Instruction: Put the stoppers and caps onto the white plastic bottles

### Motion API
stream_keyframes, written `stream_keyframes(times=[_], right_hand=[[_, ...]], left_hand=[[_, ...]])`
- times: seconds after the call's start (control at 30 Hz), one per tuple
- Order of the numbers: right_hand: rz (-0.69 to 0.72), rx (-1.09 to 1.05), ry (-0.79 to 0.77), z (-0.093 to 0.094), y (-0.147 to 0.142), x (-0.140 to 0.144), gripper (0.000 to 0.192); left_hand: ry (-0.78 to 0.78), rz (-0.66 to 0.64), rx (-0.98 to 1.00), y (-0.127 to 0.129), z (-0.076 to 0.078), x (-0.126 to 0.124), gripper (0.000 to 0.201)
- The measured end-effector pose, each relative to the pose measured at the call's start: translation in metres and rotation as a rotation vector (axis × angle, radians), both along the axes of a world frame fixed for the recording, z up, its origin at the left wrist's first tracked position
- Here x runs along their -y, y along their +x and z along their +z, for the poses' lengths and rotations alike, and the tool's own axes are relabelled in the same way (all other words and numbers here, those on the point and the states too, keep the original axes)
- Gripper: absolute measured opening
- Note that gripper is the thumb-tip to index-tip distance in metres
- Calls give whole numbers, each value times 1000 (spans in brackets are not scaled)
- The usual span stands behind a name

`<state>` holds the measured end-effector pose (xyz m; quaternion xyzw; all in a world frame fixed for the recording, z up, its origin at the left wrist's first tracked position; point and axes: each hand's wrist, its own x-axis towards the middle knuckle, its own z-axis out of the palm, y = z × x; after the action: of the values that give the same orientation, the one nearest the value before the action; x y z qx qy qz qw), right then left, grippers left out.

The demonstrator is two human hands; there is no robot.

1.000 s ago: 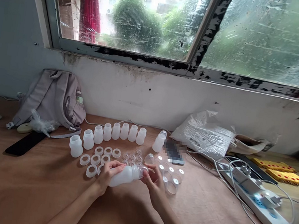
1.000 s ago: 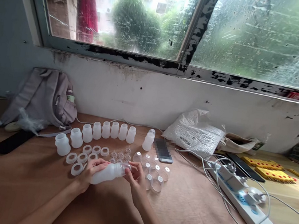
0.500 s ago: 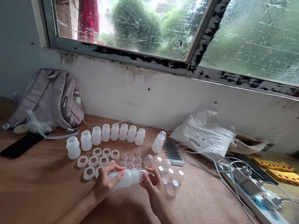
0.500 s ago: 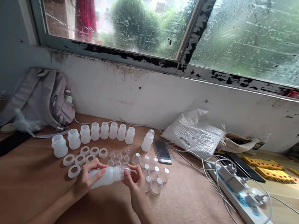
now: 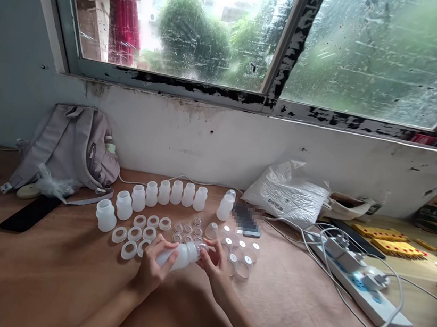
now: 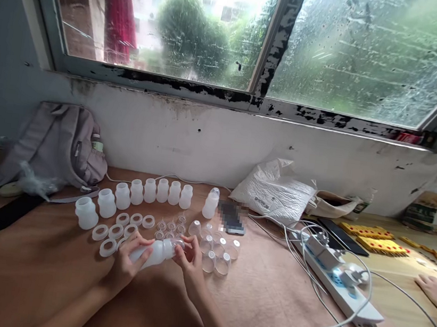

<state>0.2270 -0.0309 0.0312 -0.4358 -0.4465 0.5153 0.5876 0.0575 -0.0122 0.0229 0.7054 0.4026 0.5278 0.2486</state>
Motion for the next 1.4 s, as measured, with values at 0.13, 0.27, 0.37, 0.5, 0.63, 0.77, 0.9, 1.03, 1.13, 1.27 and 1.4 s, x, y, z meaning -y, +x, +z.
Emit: stream_keyframes(times=[0.13,0.27,0.37,0.5,0.63,0.77,0.9,1.03,1.13,1.27,1.4], right_hand=[[-1,59,19,13,-2,1,30],[-16,270,80,29,-3,-3,29],[-53,286,95,37,-5,-7,27],[-3,0,50,40,-14,-12,32],[3,36,47,40,-25,-15,32],[-4,252,150,49,-24,-16,37],[-38,484,262,66,-8,-24,40],[-331,811,439,85,17,-53,38],[-447,1081,510,89,34,-85,34],[-522,1408,450,79,48,-123,27],[-531,1597,353,69,53,-146,25]], left_hand=[[81,23,-36,-1,-2,2,17],[139,-20,-85,3,-1,2,17],[149,3,-43,6,2,2,16],[26,68,93,3,9,3,12],[-45,112,148,1,8,5,12],[-89,136,173,5,1,5,16],[-101,115,152,9,-3,-4,25],[-12,158,-38,4,-9,-18,27],[81,237,-328,-4,-15,-25,25],[69,359,-604,-10,-21,-28,33],[1,383,-706,-10,-19,-26,27]])
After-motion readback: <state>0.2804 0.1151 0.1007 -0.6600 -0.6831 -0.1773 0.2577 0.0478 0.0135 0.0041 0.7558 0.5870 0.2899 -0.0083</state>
